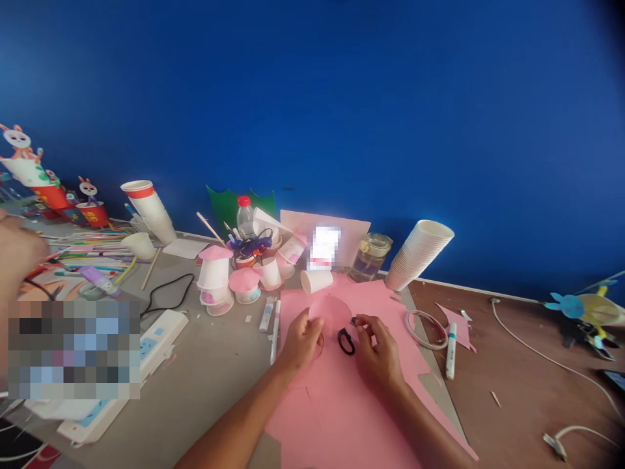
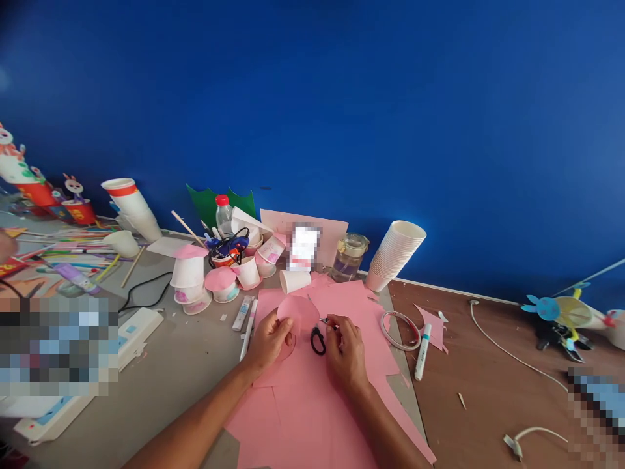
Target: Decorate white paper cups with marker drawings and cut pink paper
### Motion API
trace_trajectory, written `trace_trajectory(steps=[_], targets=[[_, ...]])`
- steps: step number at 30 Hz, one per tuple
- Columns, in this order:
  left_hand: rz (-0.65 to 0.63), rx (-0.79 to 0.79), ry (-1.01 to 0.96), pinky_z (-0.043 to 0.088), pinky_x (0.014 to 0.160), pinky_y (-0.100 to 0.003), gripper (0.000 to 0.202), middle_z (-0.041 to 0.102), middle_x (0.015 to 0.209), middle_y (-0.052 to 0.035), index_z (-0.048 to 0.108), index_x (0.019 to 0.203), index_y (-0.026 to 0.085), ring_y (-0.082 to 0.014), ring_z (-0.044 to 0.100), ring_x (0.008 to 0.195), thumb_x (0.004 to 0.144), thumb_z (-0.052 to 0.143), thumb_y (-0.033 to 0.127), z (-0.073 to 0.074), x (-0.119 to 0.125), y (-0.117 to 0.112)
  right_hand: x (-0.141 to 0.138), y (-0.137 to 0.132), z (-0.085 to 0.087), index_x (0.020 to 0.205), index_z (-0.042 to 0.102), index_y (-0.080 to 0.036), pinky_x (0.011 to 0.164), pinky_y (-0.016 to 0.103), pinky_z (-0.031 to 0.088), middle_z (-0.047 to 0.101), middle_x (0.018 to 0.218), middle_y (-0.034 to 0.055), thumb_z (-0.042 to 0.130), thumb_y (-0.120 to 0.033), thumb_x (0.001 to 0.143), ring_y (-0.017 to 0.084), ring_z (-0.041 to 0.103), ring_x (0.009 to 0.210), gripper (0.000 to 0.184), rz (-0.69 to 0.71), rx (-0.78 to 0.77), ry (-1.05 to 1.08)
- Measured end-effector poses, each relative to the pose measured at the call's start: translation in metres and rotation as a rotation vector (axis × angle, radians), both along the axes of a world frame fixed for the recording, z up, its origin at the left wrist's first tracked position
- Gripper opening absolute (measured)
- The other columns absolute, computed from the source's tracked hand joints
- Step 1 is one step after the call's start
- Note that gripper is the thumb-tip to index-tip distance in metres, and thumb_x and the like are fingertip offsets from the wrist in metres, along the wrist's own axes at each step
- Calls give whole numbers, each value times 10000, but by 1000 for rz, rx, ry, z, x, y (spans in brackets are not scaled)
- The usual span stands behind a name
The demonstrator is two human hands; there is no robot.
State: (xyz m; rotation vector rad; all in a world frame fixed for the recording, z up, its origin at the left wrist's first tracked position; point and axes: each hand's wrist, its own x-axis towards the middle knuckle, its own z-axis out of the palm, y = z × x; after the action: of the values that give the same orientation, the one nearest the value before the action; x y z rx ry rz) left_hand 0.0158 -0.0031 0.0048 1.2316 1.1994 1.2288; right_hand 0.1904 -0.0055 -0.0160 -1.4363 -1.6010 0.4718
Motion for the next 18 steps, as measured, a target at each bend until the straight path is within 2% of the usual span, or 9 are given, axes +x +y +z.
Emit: trace_trajectory(steps=[3,8,11,13,16,18], targets=[[-38,-39,-23,361,480,-229,258,486,479,44,498,700,194,-110,463,450,817,529,421,1,0,-1,-1,-1,1,1033,575,-201,597,295,449,626,952,85,428,-358,895,209,565,795,256,-3,-29,88],[-162,-103,-55,259,399,-211,261,408,428,87,433,696,214,-83,349,368,794,554,423,4,0,-1,1,-1,6,1155,526,-204,662,337,501,605,1016,89,450,-428,891,204,590,806,355,124,-83,323],[-240,-114,-45,240,401,-216,252,392,447,91,420,686,223,-88,338,381,783,572,399,8,1,-5,0,-1,7,1187,505,-186,675,340,511,620,1017,105,530,-444,835,228,601,855,437,174,-108,372],[-252,-75,-24,248,422,-224,239,384,477,85,444,682,220,-92,336,407,780,579,391,10,1,-7,-2,-1,7,1166,517,-178,669,332,514,634,1001,104,548,-428,820,227,606,841,428,154,-134,379],[-160,29,24,286,479,-241,204,435,511,59,554,758,213,-118,381,455,788,576,414,9,-4,-5,-6,-1,7,1110,548,-177,644,322,509,645,957,91,549,-400,812,212,603,779,371,75,-129,359],[12,106,82,343,554,-257,201,537,568,19,604,824,221,-159,485,541,796,565,416,7,-11,-1,-6,-1,6,1126,540,-172,611,312,495,636,875,69,549,-391,805,199,586,719,388,43,-115,346]])
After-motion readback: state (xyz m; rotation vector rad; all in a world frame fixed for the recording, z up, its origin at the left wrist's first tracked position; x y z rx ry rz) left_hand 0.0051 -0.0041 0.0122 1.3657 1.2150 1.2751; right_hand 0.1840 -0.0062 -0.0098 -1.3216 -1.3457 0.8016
